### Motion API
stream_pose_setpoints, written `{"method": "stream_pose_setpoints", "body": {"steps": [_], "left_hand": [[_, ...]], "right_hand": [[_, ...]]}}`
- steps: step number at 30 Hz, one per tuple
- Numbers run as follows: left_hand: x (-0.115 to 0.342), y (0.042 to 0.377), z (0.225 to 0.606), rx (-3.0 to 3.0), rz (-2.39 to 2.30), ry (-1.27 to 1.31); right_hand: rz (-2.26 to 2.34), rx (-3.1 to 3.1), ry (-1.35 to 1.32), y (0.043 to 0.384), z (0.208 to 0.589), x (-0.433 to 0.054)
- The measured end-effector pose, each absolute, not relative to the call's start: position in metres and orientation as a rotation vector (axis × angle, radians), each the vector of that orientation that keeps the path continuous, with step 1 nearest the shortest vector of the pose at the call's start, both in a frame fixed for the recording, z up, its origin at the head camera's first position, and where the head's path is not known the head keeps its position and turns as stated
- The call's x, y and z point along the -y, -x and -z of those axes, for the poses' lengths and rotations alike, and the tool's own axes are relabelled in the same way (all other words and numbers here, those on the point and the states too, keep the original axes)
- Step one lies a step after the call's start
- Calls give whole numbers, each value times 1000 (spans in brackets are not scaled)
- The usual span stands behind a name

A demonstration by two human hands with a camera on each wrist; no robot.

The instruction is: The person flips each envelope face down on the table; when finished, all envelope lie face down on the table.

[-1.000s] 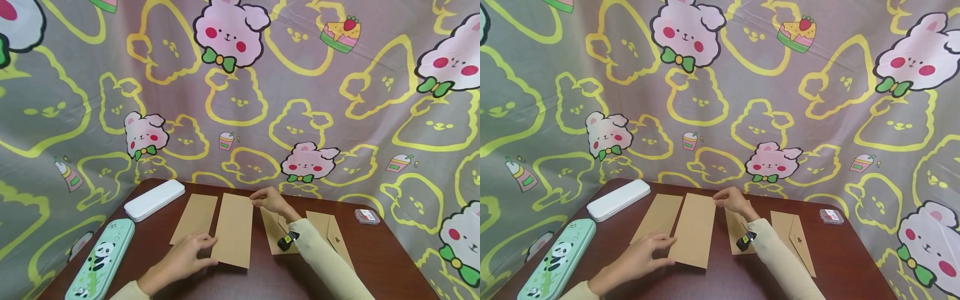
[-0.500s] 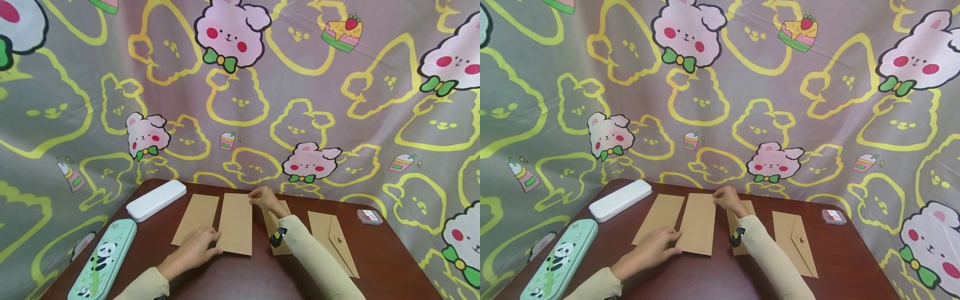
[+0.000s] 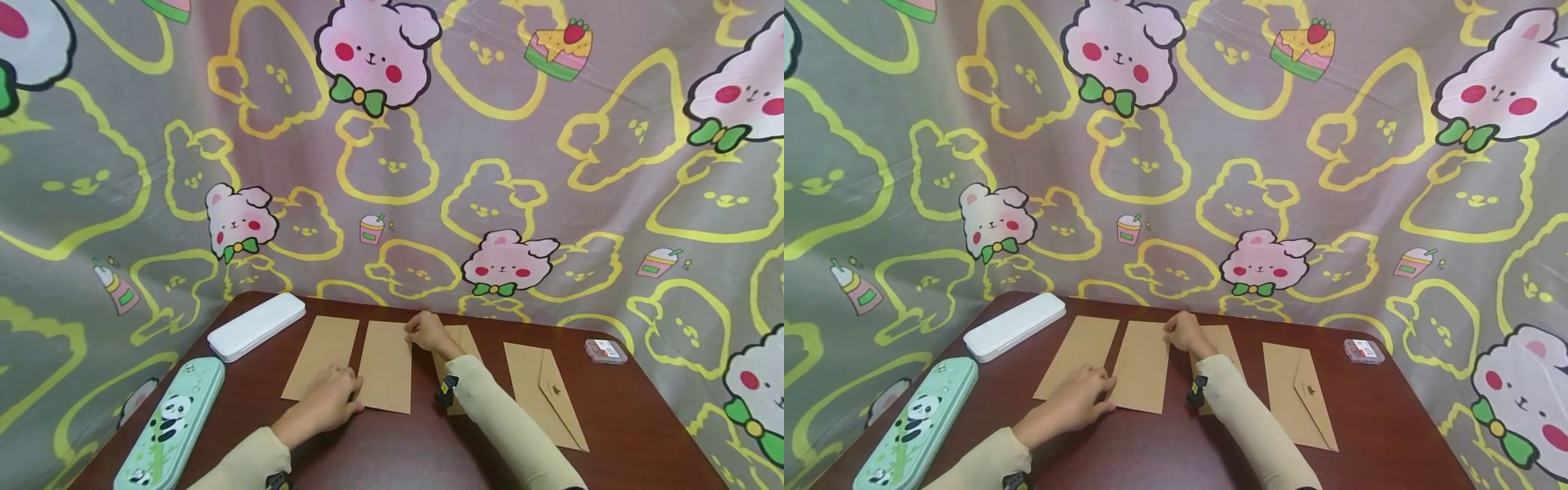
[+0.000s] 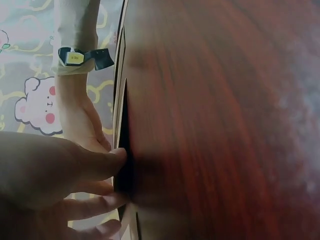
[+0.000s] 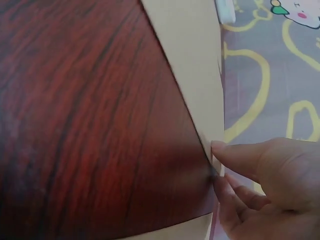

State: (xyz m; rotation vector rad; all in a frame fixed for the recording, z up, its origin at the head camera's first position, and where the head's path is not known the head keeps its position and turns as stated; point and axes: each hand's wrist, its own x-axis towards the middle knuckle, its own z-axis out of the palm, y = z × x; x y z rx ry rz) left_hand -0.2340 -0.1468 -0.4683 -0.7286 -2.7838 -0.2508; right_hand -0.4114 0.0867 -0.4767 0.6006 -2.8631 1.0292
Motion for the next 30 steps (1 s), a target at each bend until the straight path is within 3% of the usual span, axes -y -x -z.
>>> {"method": "stream_pose_setpoints", "body": {"steps": [16,23,30], "left_hand": [[127,229,460,2925,280,630],[83,227,448,2980,425,756],[18,235,450,3064,278,831]], "right_hand": [[-796,2813,-897,402,467,-103],[-897,2928,-715,406,448,-165],[-780,3027,-520,420,455,-213]]}}
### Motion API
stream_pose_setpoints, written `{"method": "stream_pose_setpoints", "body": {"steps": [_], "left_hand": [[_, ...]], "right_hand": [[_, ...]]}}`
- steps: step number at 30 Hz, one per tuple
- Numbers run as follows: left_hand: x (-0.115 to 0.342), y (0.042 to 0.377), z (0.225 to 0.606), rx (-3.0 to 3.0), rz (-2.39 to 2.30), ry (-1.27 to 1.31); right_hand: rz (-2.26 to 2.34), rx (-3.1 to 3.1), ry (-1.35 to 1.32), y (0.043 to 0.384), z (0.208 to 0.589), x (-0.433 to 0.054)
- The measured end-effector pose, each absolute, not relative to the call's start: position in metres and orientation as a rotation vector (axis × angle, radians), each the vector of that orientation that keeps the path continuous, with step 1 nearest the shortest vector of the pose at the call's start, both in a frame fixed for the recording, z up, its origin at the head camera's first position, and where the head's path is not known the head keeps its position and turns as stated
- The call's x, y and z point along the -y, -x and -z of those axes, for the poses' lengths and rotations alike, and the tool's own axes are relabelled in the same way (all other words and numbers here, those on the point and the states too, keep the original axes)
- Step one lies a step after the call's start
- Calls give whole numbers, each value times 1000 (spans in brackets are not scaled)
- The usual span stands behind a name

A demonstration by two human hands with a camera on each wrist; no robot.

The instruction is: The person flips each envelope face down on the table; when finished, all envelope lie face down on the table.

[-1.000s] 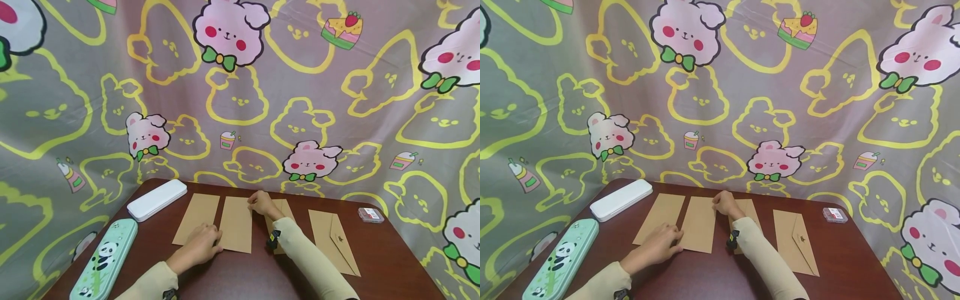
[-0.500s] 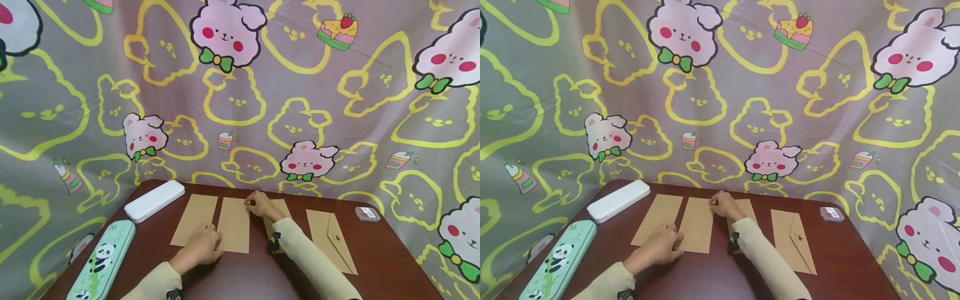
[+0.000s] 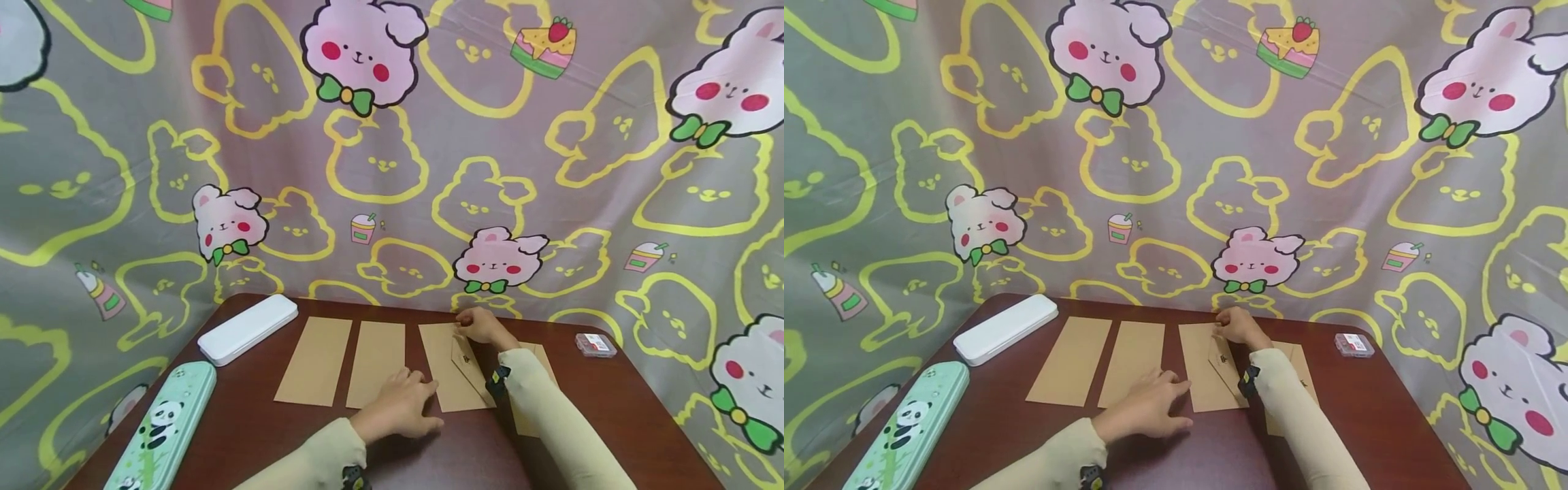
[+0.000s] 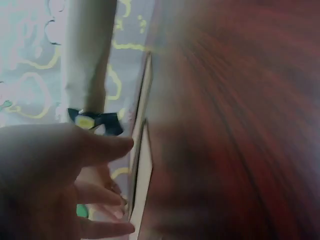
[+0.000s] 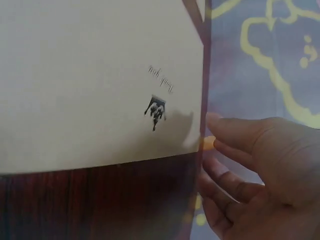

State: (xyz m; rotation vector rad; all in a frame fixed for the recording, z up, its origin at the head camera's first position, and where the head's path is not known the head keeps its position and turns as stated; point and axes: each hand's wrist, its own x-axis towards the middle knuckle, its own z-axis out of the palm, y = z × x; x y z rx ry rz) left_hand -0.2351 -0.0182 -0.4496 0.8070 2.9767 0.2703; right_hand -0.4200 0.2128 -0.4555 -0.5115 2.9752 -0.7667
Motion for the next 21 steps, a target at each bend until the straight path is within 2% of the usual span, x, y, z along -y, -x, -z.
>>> {"method": "stream_pose_setpoints", "body": {"steps": [8,21], "left_hand": [[-23,243,458,-2988,39,-702],[-12,240,462,-3137,192,-814]], "right_hand": [[637,-2967,419,428,458,-211],[489,-2878,501,428,445,-211]]}}
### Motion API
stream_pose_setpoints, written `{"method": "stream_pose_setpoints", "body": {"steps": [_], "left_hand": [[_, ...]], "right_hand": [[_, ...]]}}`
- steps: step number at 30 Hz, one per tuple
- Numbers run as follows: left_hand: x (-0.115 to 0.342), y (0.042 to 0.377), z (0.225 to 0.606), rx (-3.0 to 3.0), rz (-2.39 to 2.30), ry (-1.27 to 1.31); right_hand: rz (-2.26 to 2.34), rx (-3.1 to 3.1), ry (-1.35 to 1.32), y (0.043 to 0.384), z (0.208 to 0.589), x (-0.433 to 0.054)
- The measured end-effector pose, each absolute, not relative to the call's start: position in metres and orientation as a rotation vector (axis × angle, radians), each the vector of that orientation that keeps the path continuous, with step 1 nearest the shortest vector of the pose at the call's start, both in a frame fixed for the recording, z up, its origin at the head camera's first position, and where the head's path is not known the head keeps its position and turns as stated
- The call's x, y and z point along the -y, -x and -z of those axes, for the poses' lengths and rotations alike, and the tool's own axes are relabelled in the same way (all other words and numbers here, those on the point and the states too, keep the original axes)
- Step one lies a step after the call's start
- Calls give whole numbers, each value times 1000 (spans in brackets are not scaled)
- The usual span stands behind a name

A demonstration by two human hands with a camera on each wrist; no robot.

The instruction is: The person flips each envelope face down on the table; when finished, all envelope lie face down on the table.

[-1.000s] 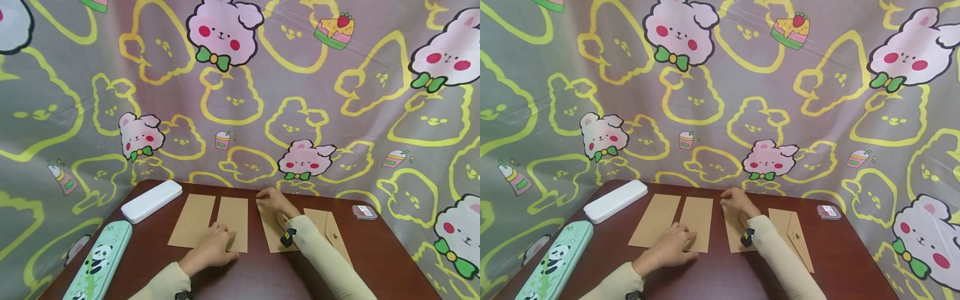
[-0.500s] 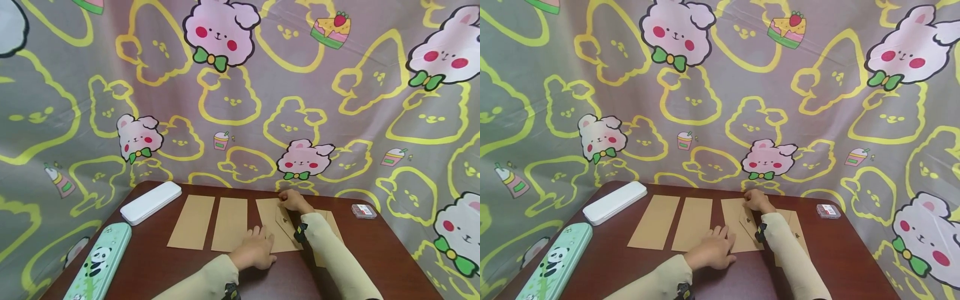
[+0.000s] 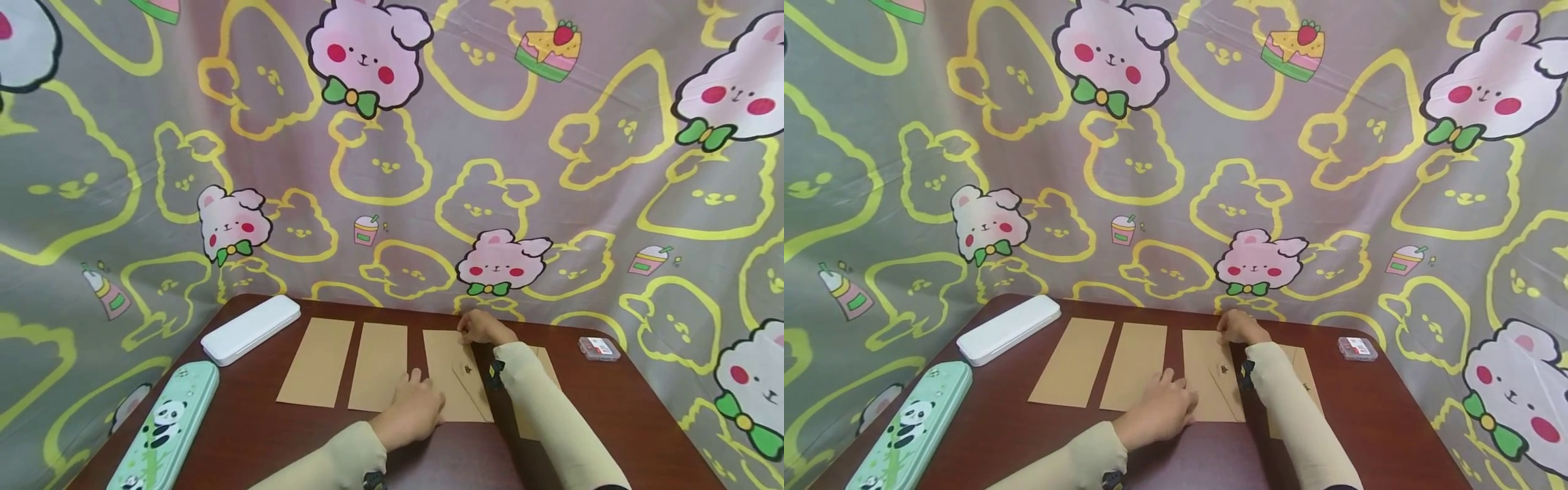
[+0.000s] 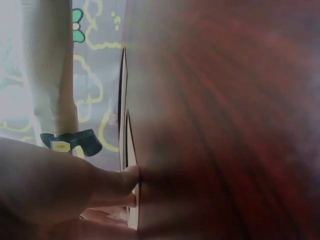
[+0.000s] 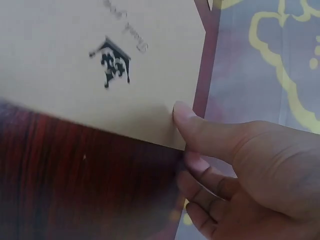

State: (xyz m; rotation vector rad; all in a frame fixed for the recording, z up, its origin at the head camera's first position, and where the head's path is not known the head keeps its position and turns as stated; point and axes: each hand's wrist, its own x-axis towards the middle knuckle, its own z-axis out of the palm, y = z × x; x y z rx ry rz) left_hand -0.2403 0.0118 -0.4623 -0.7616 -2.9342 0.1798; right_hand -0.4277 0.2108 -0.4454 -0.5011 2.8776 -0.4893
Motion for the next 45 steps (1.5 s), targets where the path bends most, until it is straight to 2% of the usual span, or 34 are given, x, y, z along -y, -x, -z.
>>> {"method": "stream_pose_setpoints", "body": {"steps": [6,20,28,33,45], "left_hand": [[-9,234,459,2933,-287,783],[-5,230,458,2875,-230,829],[-6,229,460,2844,-270,844],[-4,229,459,2843,-241,864],[3,233,459,2897,-98,880]], "right_hand": [[541,-2837,416,423,446,-212],[540,-2762,466,426,439,-217],[518,-2794,692,426,440,-228],[673,-2802,728,424,450,-236],[673,-2815,821,423,451,-246]]}}
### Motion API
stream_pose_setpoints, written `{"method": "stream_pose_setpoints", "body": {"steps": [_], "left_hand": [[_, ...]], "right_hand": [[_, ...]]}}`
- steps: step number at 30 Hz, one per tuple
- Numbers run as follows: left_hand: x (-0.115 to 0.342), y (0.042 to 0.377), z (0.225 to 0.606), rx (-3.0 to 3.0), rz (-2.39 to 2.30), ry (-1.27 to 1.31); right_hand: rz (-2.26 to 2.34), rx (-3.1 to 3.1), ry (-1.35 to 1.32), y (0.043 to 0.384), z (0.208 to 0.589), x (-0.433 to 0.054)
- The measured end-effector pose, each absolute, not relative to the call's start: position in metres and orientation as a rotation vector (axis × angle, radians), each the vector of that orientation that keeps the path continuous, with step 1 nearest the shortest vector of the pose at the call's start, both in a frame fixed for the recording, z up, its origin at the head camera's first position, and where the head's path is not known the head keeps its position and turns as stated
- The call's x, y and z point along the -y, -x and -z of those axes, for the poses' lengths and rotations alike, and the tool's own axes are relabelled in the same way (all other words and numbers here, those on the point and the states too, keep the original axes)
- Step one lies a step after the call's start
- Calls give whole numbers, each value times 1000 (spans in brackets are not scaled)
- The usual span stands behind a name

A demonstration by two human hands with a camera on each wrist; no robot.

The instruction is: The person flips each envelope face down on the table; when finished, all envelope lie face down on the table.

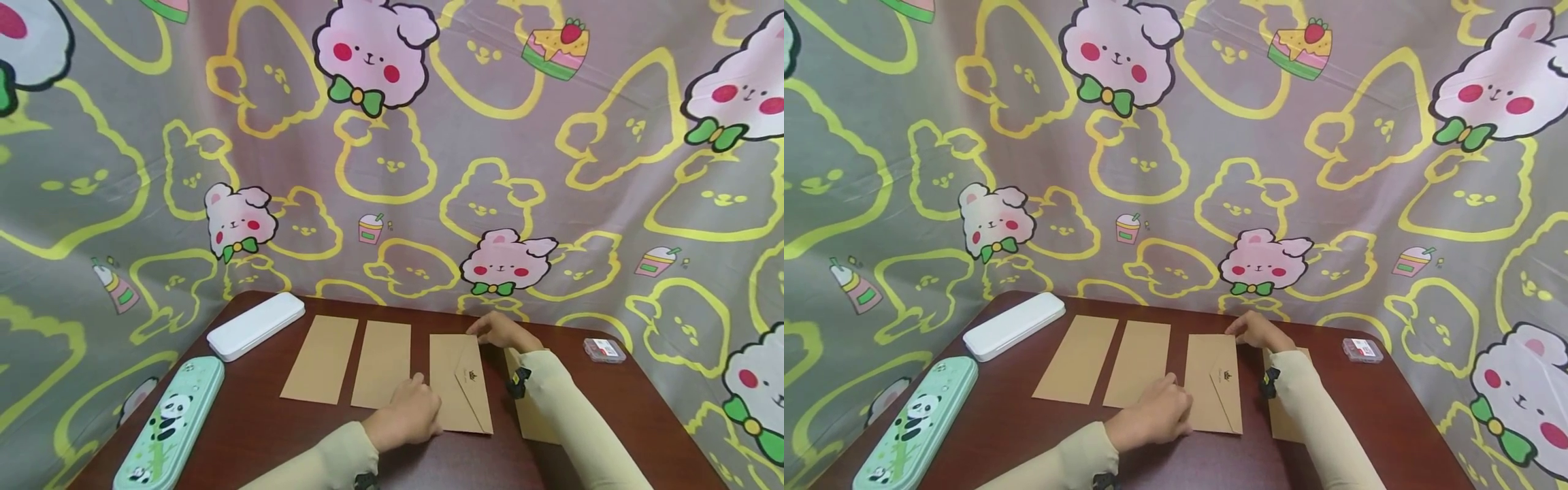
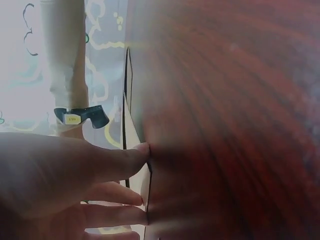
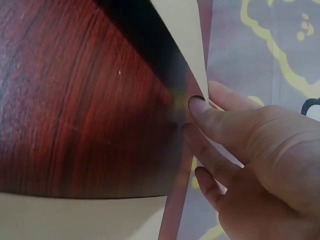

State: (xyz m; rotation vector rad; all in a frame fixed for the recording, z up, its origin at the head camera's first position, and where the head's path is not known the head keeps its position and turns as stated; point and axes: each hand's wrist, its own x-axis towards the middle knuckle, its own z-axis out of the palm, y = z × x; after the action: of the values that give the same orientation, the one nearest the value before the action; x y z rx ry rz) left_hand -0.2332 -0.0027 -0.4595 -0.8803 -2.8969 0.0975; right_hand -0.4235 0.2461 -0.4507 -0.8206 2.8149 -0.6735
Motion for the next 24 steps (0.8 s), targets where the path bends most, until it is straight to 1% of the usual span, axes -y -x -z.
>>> {"method": "stream_pose_setpoints", "body": {"steps": [8,17,24], "left_hand": [[4,234,459,2939,29,873],[2,232,459,2927,38,874],[1,234,458,2905,122,915]], "right_hand": [[709,-2819,883,421,443,-252],[780,-2759,819,417,428,-253],[871,-2750,763,415,415,-245]]}}
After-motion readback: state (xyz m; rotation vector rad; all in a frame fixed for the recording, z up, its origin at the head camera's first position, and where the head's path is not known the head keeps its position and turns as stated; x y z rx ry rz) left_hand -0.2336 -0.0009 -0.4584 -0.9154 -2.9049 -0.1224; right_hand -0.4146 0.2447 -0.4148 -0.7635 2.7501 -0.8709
